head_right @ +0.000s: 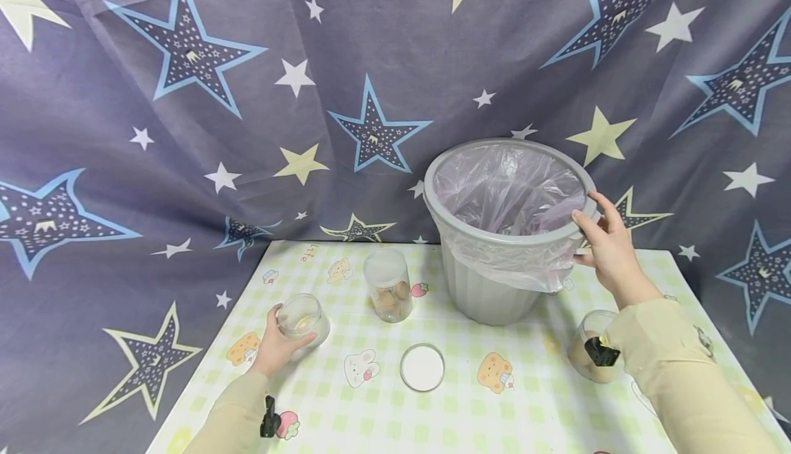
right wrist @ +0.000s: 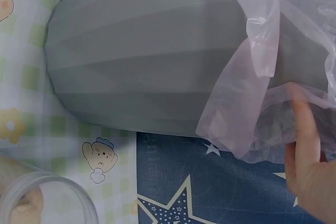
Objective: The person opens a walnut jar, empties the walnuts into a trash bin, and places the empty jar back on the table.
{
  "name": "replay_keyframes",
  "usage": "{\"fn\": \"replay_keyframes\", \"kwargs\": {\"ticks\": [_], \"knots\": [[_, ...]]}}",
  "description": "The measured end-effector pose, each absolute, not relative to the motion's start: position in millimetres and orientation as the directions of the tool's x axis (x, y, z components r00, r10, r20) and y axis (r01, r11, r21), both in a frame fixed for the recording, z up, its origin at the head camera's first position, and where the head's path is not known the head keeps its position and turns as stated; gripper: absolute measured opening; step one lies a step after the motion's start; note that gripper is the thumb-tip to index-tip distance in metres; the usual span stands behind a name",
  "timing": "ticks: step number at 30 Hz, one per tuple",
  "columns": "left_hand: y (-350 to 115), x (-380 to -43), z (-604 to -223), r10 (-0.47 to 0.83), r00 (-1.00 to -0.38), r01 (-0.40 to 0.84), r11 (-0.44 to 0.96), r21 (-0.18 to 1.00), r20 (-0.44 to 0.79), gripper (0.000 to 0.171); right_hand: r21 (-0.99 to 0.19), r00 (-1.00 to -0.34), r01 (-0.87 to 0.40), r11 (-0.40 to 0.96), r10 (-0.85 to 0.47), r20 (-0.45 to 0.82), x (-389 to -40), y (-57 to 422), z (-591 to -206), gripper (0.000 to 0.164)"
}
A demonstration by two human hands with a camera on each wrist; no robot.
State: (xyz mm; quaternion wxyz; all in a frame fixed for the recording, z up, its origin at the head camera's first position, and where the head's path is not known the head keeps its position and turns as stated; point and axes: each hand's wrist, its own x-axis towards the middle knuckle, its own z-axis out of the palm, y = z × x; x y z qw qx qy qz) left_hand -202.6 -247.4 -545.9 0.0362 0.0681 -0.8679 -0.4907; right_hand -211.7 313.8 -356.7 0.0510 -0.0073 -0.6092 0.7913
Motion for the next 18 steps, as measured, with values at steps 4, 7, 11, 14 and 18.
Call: {"fn": "replay_keyframes", "kwargs": {"ticks": [4, 7, 11, 14, 18], "knots": [[-250.5, -202.6, -542.0, -0.155, -0.988, -0.085, 0.518, 0.851, -0.004, 0.107, -0.965, -0.994, -0.077, -0.251, 0.096, 0.055, -211.5, 314.2, -356.6, 0.043], [-253.7, -202.4, -536.2, -0.147, -0.989, -0.093, 0.526, 0.845, -0.017, 0.106, -0.963, -0.993, -0.090, -0.255, 0.097, 0.067, -210.9, 315.1, -357.4, 0.042], [-257.4, -201.4, -526.9, -0.141, -0.990, -0.097, 0.528, 0.844, -0.026, 0.104, -0.962, -0.993, -0.096, -0.256, 0.096, 0.073, -210.8, 315.3, -358.2, 0.043], [-259.3, -201.5, -521.2, -0.133, -0.991, -0.087, 0.531, 0.843, -0.019, 0.100, -0.965, -0.994, -0.085, -0.248, 0.095, 0.063, -211.1, 315.0, -358.2, 0.044], [-261.9, -203.8, -517.6, -0.122, -0.992, -0.070, 0.551, 0.832, -0.003, 0.095, -0.966, -0.994, -0.073, -0.250, 0.094, 0.051, -211.9, 314.2, -357.5, 0.045]]}}
